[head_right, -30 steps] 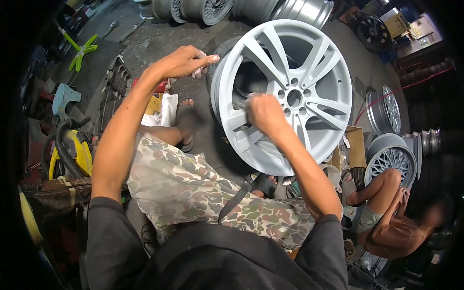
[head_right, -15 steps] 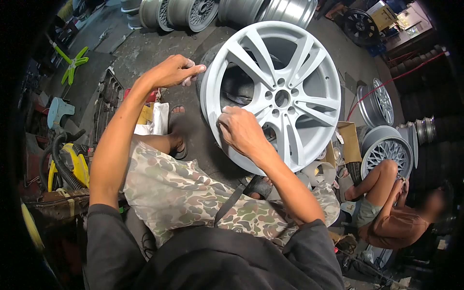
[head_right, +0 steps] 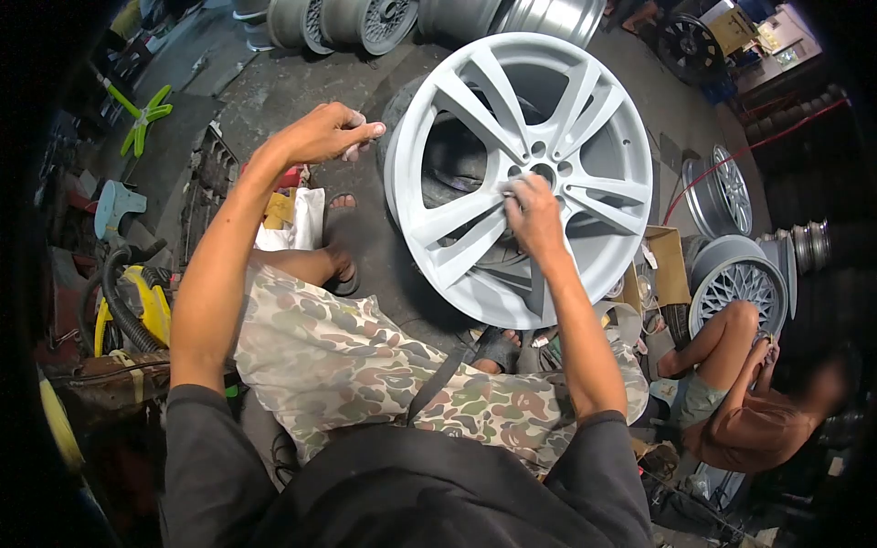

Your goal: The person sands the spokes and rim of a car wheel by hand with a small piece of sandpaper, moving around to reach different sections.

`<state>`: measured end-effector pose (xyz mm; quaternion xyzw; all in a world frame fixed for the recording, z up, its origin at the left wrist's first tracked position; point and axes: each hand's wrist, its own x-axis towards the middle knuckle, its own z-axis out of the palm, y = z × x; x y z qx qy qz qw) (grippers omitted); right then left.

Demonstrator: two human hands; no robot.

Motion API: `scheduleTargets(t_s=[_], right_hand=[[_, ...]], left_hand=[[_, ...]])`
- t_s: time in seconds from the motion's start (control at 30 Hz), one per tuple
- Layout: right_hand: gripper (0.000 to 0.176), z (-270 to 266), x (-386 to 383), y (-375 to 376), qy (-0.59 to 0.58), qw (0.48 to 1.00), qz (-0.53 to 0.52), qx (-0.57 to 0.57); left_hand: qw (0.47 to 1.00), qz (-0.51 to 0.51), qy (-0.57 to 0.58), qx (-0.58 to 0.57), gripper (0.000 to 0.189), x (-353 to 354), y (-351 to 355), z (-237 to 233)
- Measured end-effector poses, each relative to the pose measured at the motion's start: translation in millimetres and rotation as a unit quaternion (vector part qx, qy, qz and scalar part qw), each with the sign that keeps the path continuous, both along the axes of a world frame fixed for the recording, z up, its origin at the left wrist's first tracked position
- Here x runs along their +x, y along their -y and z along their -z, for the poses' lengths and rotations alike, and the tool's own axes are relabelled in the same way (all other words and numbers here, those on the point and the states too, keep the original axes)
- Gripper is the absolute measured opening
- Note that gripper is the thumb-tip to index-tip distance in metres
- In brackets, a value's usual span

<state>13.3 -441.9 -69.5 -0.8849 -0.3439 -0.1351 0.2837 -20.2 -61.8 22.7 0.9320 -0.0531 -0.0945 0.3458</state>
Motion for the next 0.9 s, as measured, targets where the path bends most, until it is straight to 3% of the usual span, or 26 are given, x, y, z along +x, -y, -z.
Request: scheduleTargets(t_s=[0.13, 0.27, 0.4, 0.57, 0.67, 0.73, 0.9], right_hand=[[0.014, -2, 9, -1, -0.028, 0.999, -0.005, 0.015], [0.013, -26, -12, -28, -0.060, 0.995, -0.082, -0.001], [0.014, -6, 27, 5, -0.068, 0.998, 0.000, 0.003], [0.016, -26, -6, -36, -0.076, 0.995, -0.068, -0.009], [0.016, -14, 21, -20, -0.058, 0.995, -0.081, -0.001], [0.015, -14, 30, -3, -0.073, 0.997, -0.010, -0.025], [0.010, -19, -18, -46, -0.048, 0.992, -0.102, 0.051]], left_hand=[[1.000, -0.002, 0.000, -0.004, 0.068, -2, -1, -1], [1.000, 0.005, -0.004, 0.003, 0.068, -1, 2, -2], [1.000, -0.003, -0.008, 0.001, 0.067, -3, 0, 1], [1.000, 0.000, -0.008, -0.001, 0.067, -2, -1, 1], [1.000, 0.002, -0.009, 0.003, 0.067, -1, 1, -1], [1.000, 0.001, -0.023, -0.005, 0.064, -6, 1, -2], [0.999, -0.001, -0.033, 0.000, 0.064, -2, -4, 3]])
